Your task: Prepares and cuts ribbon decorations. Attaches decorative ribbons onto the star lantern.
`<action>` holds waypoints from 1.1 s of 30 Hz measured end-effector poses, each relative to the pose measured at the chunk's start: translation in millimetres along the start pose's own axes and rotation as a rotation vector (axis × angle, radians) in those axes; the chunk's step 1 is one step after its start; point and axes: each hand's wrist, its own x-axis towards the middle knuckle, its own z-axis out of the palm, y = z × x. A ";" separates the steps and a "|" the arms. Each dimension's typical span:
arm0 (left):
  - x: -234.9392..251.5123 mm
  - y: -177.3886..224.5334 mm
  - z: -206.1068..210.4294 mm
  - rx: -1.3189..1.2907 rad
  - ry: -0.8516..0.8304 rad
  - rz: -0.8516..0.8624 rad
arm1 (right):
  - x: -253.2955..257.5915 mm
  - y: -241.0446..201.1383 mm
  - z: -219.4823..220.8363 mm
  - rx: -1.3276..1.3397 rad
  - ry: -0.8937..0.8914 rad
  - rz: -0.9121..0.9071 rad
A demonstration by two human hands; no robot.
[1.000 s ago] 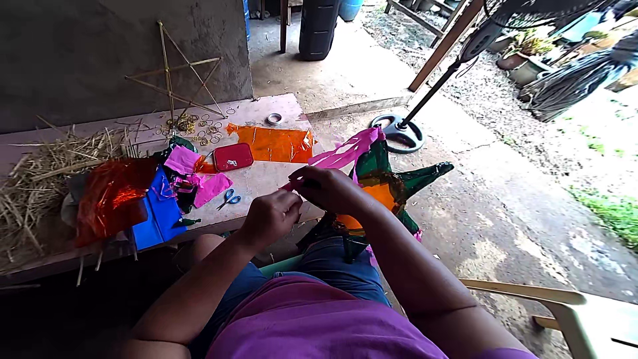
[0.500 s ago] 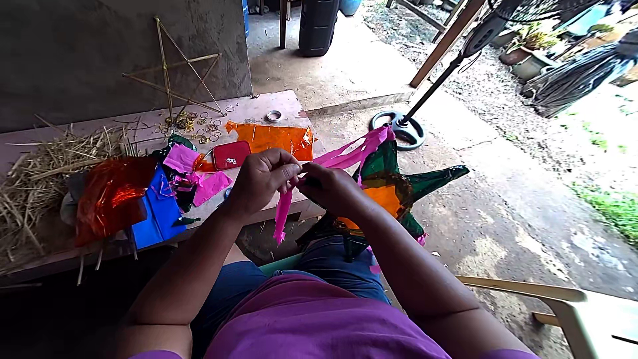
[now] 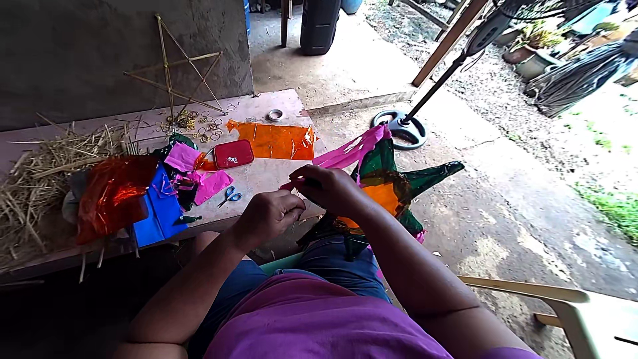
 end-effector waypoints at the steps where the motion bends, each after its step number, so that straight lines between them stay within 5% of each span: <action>1: -1.1 -2.1 3.6 0.017 0.010 0.016 | 0.0 -0.3 0.4 0.002 -0.002 0.000; 12: -6.9 -3.6 43.6 -0.172 0.227 -0.082 | 0.0 1.6 -6.5 0.028 -0.027 0.010; 25: -6.9 -31.0 82.8 0.364 0.368 0.060 | 2.5 8.1 -4.6 0.044 0.008 0.029; 33: -15.9 -41.8 89.3 0.409 0.354 0.055 | -2.4 9.8 3.0 -0.022 0.133 -0.050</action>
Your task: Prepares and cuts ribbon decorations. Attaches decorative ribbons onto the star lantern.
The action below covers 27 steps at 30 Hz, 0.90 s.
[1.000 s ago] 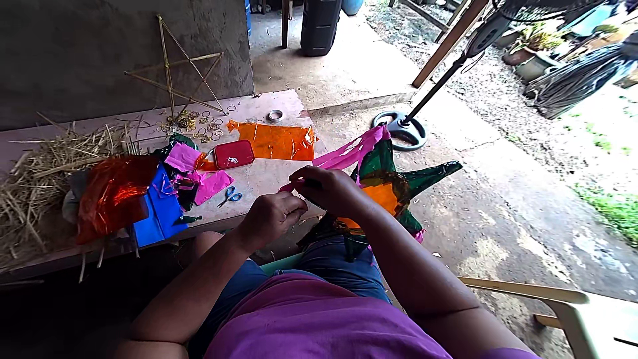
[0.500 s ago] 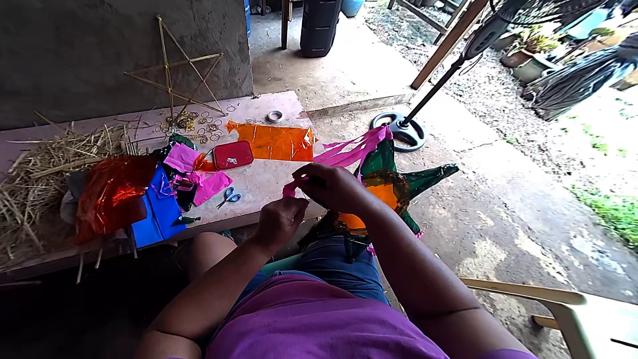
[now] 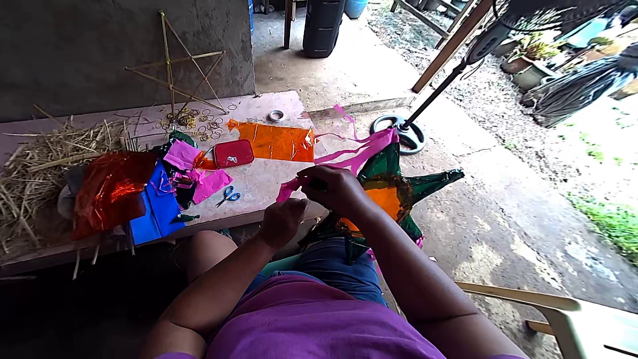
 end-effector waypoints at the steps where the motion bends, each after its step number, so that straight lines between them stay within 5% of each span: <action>1: 0.5 0.4 -0.9 0.002 -0.007 -0.008 | -0.1 0.5 1.3 -0.016 0.018 -0.015; 12: 2.8 11.0 7.7 -0.012 -0.037 -0.082 | -2.6 5.6 2.3 -0.046 0.073 -0.072; 17: 32.0 14.0 -51.3 -0.077 -0.221 -0.293 | -10.7 4.9 -7.4 -0.005 0.103 -0.080; 22: 76.5 -18.0 -87.7 -0.275 -0.086 -0.443 | -24.6 -6.8 -9.8 0.023 0.141 -0.162; 27: 84.1 -26.4 -59.7 -1.141 -0.732 -0.671 | -31.0 -10.0 -6.8 0.036 0.141 -0.187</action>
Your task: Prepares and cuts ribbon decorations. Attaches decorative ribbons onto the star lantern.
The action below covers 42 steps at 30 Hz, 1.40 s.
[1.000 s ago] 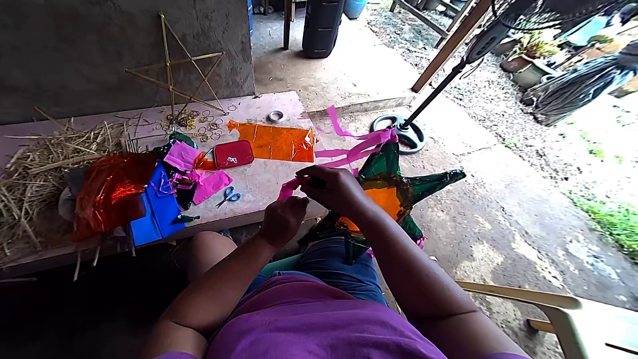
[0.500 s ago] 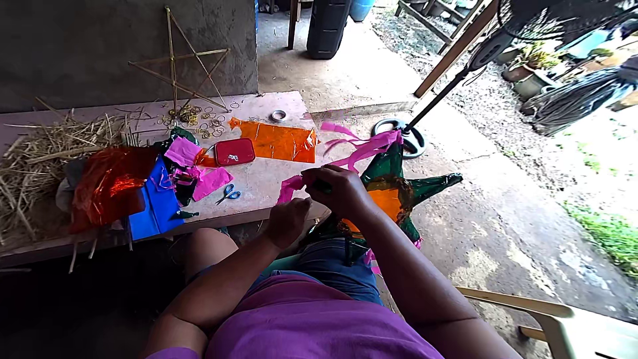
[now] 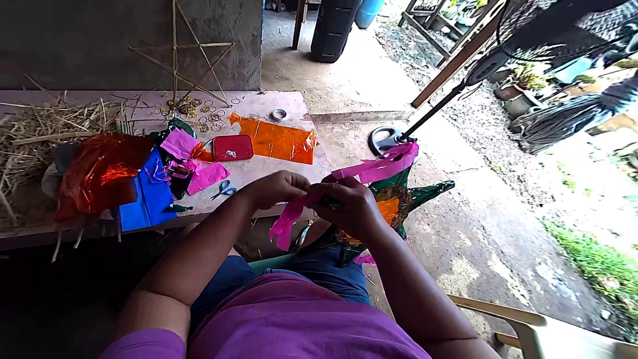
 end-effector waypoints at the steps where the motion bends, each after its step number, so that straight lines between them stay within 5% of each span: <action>1: 3.5 -9.4 0.4 -0.092 -0.124 -0.045 | -1.1 0.6 -0.6 -0.001 -0.001 -0.005; 7: 14.7 -39.9 2.2 -0.337 -0.383 -0.018 | -4.8 1.4 -3.4 0.008 0.011 -0.014; 18: 27.5 -30.5 -18.8 -0.092 -0.314 -0.015 | -4.5 -1.8 5.7 0.049 -0.026 -0.100; 30: 8.6 62.6 -39.3 0.373 0.032 0.081 | 11.9 3.1 13.6 0.014 -0.103 0.024; 35: 9.9 73.4 -32.0 0.716 0.098 0.144 | 26.8 3.1 16.5 0.041 -0.147 0.214; 42: 2.1 73.2 -27.3 0.876 0.197 0.244 | 32.5 11.7 13.4 0.011 -0.140 0.229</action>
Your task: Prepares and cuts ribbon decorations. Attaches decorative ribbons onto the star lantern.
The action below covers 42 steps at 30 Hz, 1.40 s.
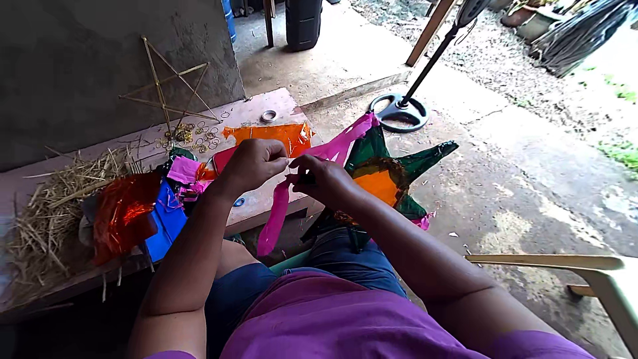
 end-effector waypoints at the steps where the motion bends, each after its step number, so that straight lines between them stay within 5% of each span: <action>1: -2.0 0.4 1.1 0.020 0.017 0.019 | 0.4 0.7 -0.3 -0.005 0.007 -0.010; 17: -43.9 7.3 55.2 0.480 0.144 0.237 | 2.2 12.9 4.0 -0.013 0.087 -0.057; 31: -45.2 -5.5 117.6 0.572 0.292 -0.045 | 4.6 16.7 1.3 -0.009 -0.009 -0.090; 42: -50.0 -11.1 149.3 0.419 0.348 -0.160 | 2.7 20.3 9.1 -0.032 0.105 -0.103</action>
